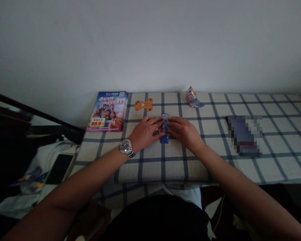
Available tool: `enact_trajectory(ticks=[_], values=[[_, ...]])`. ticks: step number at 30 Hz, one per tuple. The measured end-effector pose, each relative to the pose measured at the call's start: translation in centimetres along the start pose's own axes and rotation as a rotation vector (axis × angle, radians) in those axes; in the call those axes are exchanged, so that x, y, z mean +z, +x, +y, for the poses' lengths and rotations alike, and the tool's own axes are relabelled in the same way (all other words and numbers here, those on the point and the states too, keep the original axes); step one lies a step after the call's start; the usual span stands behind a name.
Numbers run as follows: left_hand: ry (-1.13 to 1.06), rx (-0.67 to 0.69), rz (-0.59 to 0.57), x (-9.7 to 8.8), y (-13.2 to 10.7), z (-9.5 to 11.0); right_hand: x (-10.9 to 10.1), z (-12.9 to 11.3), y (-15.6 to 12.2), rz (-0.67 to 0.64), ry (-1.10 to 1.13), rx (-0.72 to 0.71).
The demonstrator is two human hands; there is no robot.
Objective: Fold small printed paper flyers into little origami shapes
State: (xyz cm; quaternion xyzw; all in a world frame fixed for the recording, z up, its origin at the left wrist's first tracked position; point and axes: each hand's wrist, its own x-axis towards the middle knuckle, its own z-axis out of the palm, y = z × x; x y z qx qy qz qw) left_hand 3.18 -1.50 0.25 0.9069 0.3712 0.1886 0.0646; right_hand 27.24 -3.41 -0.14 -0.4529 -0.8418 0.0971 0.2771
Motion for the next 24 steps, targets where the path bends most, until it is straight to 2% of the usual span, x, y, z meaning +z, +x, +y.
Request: enact_trajectory(ticks=[17,24], values=[[0.0,-0.001,0.007,0.1,-0.1,-0.1,-0.5,-1.3,-2.4,-0.067,-0.015,-0.061],[0.006,0.02,0.008,0.3,0.0,-0.6,-0.3,-1.6,-2.7,-0.047,-0.019,-0.072]])
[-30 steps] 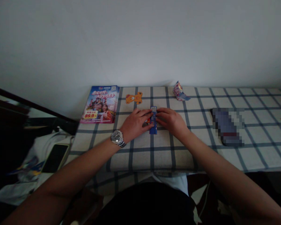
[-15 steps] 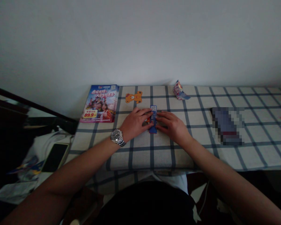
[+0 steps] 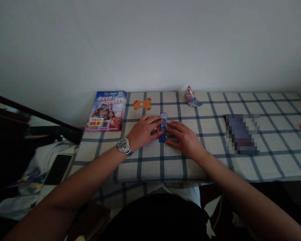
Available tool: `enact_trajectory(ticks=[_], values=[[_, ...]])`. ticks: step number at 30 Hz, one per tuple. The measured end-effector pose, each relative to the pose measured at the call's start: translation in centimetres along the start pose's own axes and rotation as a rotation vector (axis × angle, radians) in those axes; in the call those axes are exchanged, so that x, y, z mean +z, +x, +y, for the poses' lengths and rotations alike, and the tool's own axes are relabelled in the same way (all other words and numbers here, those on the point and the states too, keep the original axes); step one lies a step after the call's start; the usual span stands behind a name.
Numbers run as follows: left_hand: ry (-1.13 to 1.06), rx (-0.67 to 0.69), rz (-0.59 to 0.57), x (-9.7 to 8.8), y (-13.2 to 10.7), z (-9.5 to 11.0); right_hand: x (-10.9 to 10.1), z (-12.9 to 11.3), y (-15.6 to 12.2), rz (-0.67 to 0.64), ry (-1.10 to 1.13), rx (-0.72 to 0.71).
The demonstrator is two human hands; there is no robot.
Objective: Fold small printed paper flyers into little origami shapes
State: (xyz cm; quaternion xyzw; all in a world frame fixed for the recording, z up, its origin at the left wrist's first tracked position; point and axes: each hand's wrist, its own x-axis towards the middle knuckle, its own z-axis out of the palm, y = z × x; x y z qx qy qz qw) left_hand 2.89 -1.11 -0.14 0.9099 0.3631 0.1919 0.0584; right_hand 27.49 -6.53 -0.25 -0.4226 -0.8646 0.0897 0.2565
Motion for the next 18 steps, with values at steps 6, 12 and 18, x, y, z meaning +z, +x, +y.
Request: enact_trajectory(ticks=[6,12,18], values=[[-0.021,0.009,-0.01,0.1,-0.1,-0.4,0.2,0.4,-0.1,0.025,0.0,-0.036],[-0.027,-0.001,-0.01,0.0,-0.2,-0.1,0.8,0.5,-0.6,0.076,-0.028,-0.153],[-0.046,-0.01,-0.011,-0.1,-0.1,0.0,0.5,0.4,-1.3,0.043,-0.059,-0.219]])
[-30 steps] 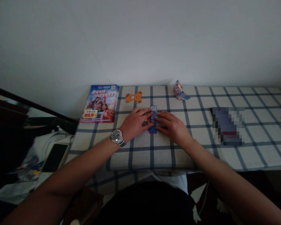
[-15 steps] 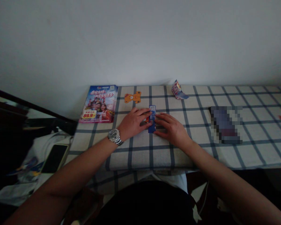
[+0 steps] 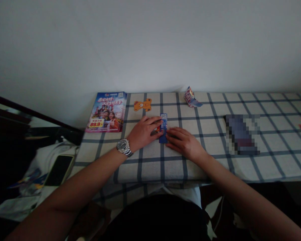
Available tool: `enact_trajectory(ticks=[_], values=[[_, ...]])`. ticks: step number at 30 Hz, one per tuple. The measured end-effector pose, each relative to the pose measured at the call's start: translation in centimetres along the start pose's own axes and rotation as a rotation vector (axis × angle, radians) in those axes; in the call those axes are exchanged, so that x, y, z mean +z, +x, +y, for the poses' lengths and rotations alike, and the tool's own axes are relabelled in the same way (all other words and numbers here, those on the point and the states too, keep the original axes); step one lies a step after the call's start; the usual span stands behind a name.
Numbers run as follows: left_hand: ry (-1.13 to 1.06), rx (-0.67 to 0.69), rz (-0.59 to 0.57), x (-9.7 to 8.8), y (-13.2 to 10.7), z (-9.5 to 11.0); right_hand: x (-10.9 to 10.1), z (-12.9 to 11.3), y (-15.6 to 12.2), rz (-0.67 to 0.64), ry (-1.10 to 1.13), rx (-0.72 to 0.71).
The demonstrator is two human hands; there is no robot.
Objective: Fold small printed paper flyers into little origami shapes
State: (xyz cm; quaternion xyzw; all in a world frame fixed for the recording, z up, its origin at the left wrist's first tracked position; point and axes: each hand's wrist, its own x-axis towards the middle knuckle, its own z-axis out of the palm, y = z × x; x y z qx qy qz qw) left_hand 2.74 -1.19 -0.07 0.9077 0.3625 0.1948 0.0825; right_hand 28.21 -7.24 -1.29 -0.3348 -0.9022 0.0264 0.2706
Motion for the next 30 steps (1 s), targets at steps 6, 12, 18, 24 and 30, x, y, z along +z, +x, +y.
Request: enact_trajectory(ticks=[6,12,18,24,30], values=[[0.011,-0.007,-0.007,0.0,0.0,0.0,-0.7,-0.1,-0.6,-0.068,0.023,-0.035],[0.024,-0.002,-0.009,0.0,0.0,0.0,-0.8,-0.2,-0.7,-0.069,0.011,-0.043],[0.03,0.003,-0.001,0.1,-0.1,-0.1,-1.7,0.3,-1.0,-0.182,0.033,-0.105],[0.014,0.0,-0.018,-0.1,0.0,-0.1,-2.5,0.3,-0.7,-0.252,0.038,-0.112],[0.01,0.006,-0.001,0.0,0.0,-0.2,-2.4,0.3,-0.7,-0.259,0.054,-0.107]])
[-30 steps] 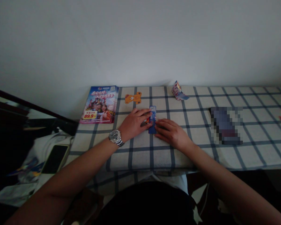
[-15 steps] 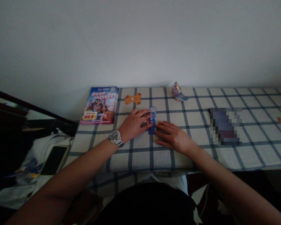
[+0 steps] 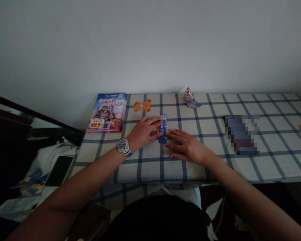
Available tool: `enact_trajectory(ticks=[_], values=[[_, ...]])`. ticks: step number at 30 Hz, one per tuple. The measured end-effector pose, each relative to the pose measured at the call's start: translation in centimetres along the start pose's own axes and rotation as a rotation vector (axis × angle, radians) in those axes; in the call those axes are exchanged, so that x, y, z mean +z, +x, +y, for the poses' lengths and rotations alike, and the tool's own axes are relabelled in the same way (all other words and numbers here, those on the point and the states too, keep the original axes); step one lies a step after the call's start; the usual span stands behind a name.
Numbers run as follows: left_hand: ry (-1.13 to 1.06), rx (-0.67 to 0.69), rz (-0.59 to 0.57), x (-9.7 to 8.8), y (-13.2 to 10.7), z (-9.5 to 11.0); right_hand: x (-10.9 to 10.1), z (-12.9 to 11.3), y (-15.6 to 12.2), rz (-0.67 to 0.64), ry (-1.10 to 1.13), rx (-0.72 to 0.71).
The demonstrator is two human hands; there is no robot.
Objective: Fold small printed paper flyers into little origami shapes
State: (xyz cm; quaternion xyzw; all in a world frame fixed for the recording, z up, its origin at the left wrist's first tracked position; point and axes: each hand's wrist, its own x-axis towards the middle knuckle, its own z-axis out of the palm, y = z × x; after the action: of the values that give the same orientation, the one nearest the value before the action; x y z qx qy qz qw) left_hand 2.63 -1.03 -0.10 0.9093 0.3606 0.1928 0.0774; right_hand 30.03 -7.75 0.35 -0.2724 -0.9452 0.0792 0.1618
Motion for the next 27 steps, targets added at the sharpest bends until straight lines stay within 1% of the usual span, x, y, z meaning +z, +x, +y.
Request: enact_trajectory(ticks=[6,9,12,15,17,22,24,27], values=[[-0.014,0.014,0.008,0.1,-0.1,-0.2,-0.1,0.2,-0.1,0.005,0.022,0.001],[-0.019,0.027,0.007,0.2,-0.2,-0.3,-0.3,0.4,0.2,0.017,0.061,0.039],[-0.027,0.045,0.02,0.2,-0.2,-0.5,-0.5,0.9,1.1,0.067,0.093,0.106],[-0.021,0.037,0.041,0.0,-0.2,-0.6,-0.5,1.7,2.4,0.158,0.072,0.149],[-0.013,0.024,0.044,-0.2,-0.3,-0.7,-0.3,2.4,3.3,0.184,0.042,0.181],[-0.007,0.019,0.029,-0.4,-0.4,-0.9,0.5,3.8,5.0,0.216,0.031,0.218],[-0.003,0.018,0.03,-0.3,-0.4,-0.9,0.9,4.1,5.4,0.237,0.001,0.242],[0.002,0.018,0.036,-0.4,-0.4,-0.7,1.4,4.2,5.7,0.236,-0.03,0.242]])
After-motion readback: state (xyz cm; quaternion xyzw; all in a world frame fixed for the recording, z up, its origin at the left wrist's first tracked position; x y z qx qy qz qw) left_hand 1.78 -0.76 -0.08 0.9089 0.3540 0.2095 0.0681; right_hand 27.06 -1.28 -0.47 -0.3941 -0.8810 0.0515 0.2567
